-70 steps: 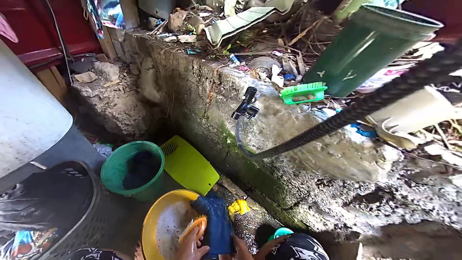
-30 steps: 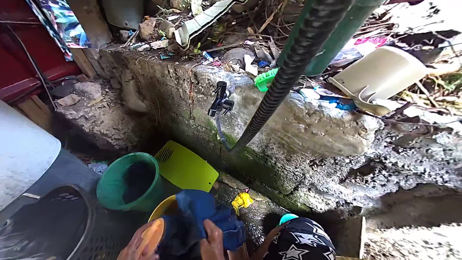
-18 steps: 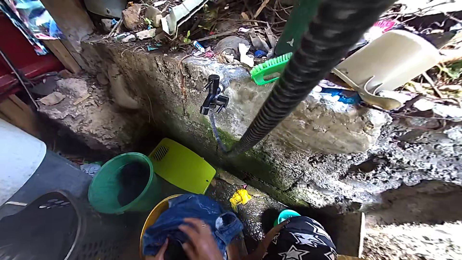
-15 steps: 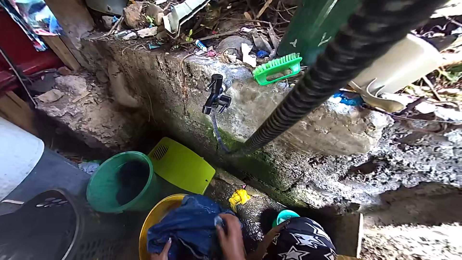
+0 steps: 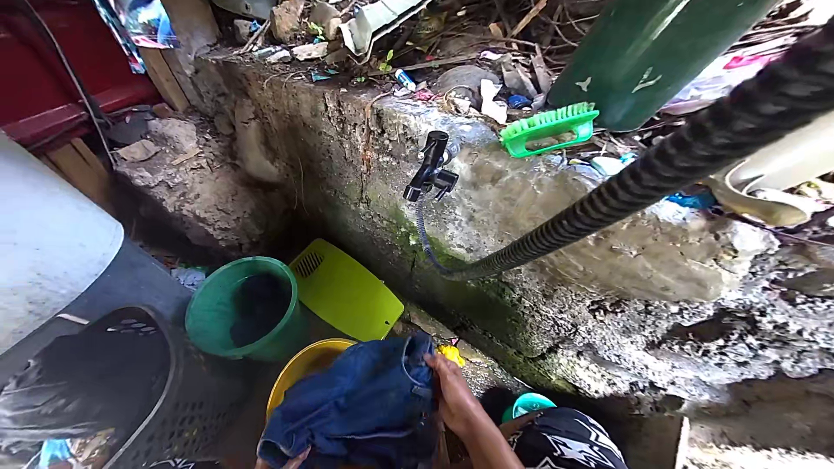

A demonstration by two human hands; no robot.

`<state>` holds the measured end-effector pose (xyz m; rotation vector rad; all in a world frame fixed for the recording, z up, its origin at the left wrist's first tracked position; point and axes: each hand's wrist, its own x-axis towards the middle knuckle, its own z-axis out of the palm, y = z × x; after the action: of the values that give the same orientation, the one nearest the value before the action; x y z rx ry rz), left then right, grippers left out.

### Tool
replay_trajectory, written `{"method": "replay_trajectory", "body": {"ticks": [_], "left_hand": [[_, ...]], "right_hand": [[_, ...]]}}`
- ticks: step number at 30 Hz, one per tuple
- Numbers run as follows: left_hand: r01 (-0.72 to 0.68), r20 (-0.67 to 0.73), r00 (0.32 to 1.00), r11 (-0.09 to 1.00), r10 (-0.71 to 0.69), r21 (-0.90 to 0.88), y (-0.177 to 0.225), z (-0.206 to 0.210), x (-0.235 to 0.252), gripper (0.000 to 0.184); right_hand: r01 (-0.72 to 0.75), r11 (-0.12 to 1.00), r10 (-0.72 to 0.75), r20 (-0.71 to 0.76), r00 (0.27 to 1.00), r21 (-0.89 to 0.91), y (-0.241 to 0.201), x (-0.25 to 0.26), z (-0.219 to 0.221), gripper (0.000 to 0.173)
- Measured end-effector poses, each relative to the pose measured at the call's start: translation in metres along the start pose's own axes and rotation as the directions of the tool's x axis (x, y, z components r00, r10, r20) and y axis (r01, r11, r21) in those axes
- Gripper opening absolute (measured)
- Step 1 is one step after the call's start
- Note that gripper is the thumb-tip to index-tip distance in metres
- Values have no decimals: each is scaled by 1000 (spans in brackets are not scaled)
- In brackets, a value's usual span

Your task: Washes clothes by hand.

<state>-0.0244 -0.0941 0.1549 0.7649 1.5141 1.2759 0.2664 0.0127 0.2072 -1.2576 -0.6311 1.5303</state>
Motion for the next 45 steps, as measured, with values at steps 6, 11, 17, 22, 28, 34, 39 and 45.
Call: {"method": "replay_trajectory", "body": {"ticks": [6,11,17,22,28,34,39,45], "left_hand": [[58,55,990,744,-126,665,4,-9,57,67],[-21,238,919,561,-315,827,10,-18,55,35],[-117,312,833,405,-457,907,-24,5,39,39],[-12,122,859,219,-497,976,-14,40,38,71],[66,45,909,250,-415,966,-41,62,46,70],[-114,159,986,913,55,391,-50,40,47,41],[-206,-6,979,978,206,-12,39,-9,40,10],[-240,-56,949,826,310,510,79,-44,103,24]], "right_hand": [[160,938,-61,307,950,-307,-5,49,-5,53],[-19,681,241,201,949,-732,82,47,-70,50],[148,762,35,269,963,-630,64,29,-42,24],[379,812,-208,387,898,-443,-21,12,49,23],[499,866,-439,448,779,-20,-91,-27,107,25],[565,821,-562,277,779,78,-138,-49,99,30],[632,771,-637,60,769,84,-157,-48,46,33],[337,930,-333,53,942,-147,-79,-13,-29,30]]}}
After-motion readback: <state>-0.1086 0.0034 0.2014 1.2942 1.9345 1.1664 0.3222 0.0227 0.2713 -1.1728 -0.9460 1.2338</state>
